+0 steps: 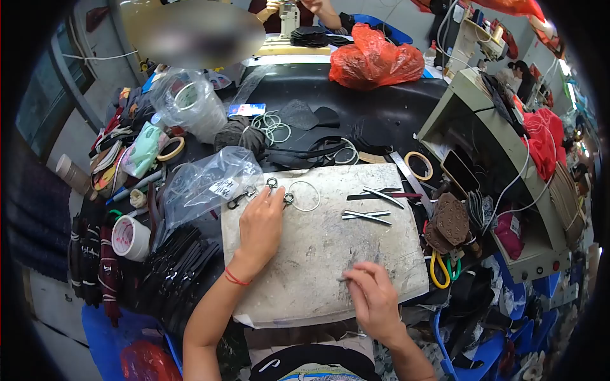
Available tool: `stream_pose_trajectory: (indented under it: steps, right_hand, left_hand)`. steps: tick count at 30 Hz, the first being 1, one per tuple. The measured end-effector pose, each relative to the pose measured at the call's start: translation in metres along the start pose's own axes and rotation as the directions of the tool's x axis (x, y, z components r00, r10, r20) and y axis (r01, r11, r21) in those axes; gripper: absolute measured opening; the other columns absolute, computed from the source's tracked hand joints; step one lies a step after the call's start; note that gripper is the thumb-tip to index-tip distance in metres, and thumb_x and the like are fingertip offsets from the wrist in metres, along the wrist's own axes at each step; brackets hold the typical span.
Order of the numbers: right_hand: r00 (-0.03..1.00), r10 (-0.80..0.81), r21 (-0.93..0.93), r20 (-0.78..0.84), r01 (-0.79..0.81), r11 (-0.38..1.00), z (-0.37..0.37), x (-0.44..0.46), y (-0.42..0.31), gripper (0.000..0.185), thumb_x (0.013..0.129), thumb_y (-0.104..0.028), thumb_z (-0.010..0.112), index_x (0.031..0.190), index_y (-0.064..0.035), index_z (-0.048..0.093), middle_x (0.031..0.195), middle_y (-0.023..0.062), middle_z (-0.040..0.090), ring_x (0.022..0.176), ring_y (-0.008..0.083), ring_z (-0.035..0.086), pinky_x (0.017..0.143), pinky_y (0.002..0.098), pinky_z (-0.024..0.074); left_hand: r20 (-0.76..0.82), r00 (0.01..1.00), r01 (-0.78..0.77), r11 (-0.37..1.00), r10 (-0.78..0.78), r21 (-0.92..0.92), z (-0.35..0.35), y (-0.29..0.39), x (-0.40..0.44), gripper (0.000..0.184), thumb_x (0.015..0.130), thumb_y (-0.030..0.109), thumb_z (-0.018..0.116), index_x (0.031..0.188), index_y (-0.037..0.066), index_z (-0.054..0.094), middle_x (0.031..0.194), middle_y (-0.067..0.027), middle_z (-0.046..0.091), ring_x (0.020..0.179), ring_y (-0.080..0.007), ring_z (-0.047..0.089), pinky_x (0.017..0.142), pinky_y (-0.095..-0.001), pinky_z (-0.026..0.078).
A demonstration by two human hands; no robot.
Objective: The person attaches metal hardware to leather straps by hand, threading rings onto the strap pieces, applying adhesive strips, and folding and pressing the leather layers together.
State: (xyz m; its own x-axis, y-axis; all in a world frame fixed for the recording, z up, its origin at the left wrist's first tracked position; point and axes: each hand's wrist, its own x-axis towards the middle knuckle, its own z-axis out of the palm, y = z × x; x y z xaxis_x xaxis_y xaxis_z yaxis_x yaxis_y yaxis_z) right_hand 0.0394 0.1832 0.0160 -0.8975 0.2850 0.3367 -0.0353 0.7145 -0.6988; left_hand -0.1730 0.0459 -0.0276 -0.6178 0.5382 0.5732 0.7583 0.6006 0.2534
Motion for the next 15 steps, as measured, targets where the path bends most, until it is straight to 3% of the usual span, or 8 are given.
stream_pose_trajectory:
  steps: [2, 6, 8, 9, 10, 12, 14, 15]
  right_hand:
    - [0.991, 0.132, 0.049, 0.016, -0.133, 0.99, -0.002, -0.014, 0.001, 0.023, 0.085, -0.001, 0.063, 0.108, -0.0024, 0.063, 0.105, 0.016, 0.056, 0.085, 0.0306, 0.063, 0.072, 0.0345, 0.051]
    - [0.97, 0.24, 0.115, 0.037, -0.243, 0.963, -0.003, -0.025, 0.0, 0.027, 0.085, 0.001, 0.063, 0.111, -0.0042, 0.064, 0.102, 0.015, 0.055, 0.086, 0.0295, 0.061, 0.073, 0.0337, 0.05]
    - [0.952, 0.291, 0.168, 0.092, -0.303, 0.938, -0.005, -0.027, -0.006, 0.031, 0.085, 0.003, 0.061, 0.115, -0.0048, 0.063, 0.1, 0.0147, 0.055, 0.086, 0.029, 0.059, 0.073, 0.0336, 0.0493]
    - [0.968, 0.239, 0.11, 0.077, -0.247, 0.963, -0.006, -0.029, -0.003, 0.032, 0.085, 0.004, 0.059, 0.116, -0.0045, 0.062, 0.098, 0.0144, 0.055, 0.084, 0.0274, 0.059, 0.072, 0.0324, 0.0489]
    - [0.98, 0.187, 0.05, 0.066, -0.19, 0.981, -0.008, -0.032, 0.004, 0.034, 0.086, 0.005, 0.058, 0.118, -0.0041, 0.061, 0.096, 0.014, 0.056, 0.082, 0.0258, 0.059, 0.07, 0.0312, 0.0486]
    - [0.988, 0.142, -0.025, 0.055, -0.14, 0.99, -0.014, -0.036, 0.009, 0.037, 0.086, 0.007, 0.055, 0.121, -0.0036, 0.06, 0.094, 0.0143, 0.056, 0.08, 0.0256, 0.059, 0.069, 0.0311, 0.048]
    - [0.984, 0.167, -0.052, 0.062, -0.164, 0.985, -0.019, -0.035, 0.008, 0.04, 0.085, 0.009, 0.054, 0.123, -0.0033, 0.059, 0.093, 0.0158, 0.053, 0.081, 0.0284, 0.057, 0.072, 0.0333, 0.0476]
    - [0.98, 0.193, -0.048, 0.05, -0.19, 0.981, -0.021, -0.033, 0.003, 0.039, 0.085, 0.009, 0.053, 0.122, -0.0014, 0.059, 0.092, 0.0163, 0.053, 0.08, 0.029, 0.057, 0.071, 0.0339, 0.0475]
  left_hand:
    - [0.049, 0.997, -0.059, 0.996, 0.056, 0.061, 0.012, 0.002, -0.006, 0.031, 0.082, -0.003, 0.054, 0.113, -0.003, 0.059, 0.097, -0.0175, 0.066, 0.095, -0.0359, 0.063, 0.092, -0.0413, 0.048]
    - [0.021, 0.998, -0.065, 0.997, 0.067, -0.051, 0.003, 0.002, -0.005, 0.039, 0.079, -0.007, 0.054, 0.118, -0.003, 0.056, 0.092, -0.0179, 0.063, 0.085, -0.0348, 0.062, 0.092, -0.0423, 0.048]
    - [0.076, 0.996, 0.053, 0.989, -0.043, -0.14, -0.008, 0.004, -0.012, 0.037, 0.082, -0.006, 0.053, 0.119, -0.003, 0.056, 0.095, -0.0165, 0.063, 0.086, -0.0312, 0.063, 0.089, -0.0388, 0.049]
    - [0.107, 0.99, 0.113, 0.977, -0.095, -0.183, -0.018, 0.008, -0.014, 0.035, 0.084, -0.006, 0.053, 0.119, -0.003, 0.056, 0.096, -0.0158, 0.063, 0.086, -0.0293, 0.063, 0.088, -0.037, 0.05]
    - [0.163, 0.969, 0.233, 0.904, -0.186, -0.359, -0.027, 0.01, -0.02, 0.033, 0.086, -0.005, 0.053, 0.119, -0.003, 0.056, 0.1, -0.0141, 0.063, 0.087, -0.026, 0.063, 0.086, -0.0346, 0.05]
    - [0.322, 0.89, 0.455, 0.622, -0.322, -0.637, -0.046, 0.014, -0.04, 0.029, 0.09, -0.003, 0.053, 0.118, -0.002, 0.057, 0.107, -0.0106, 0.062, 0.091, -0.0193, 0.063, 0.082, -0.0296, 0.05]
    - [0.577, 0.74, 0.647, 0.132, -0.345, -0.751, -0.058, 0.031, -0.067, 0.028, 0.091, -0.001, 0.053, 0.119, -0.002, 0.056, 0.105, -0.0086, 0.063, 0.091, -0.0153, 0.062, 0.081, -0.0272, 0.049]
    - [0.698, 0.649, 0.693, -0.142, -0.304, -0.706, -0.063, 0.04, -0.079, 0.028, 0.091, 0.0, 0.053, 0.119, -0.002, 0.056, 0.105, -0.0075, 0.063, 0.092, -0.0133, 0.062, 0.08, -0.0259, 0.049]
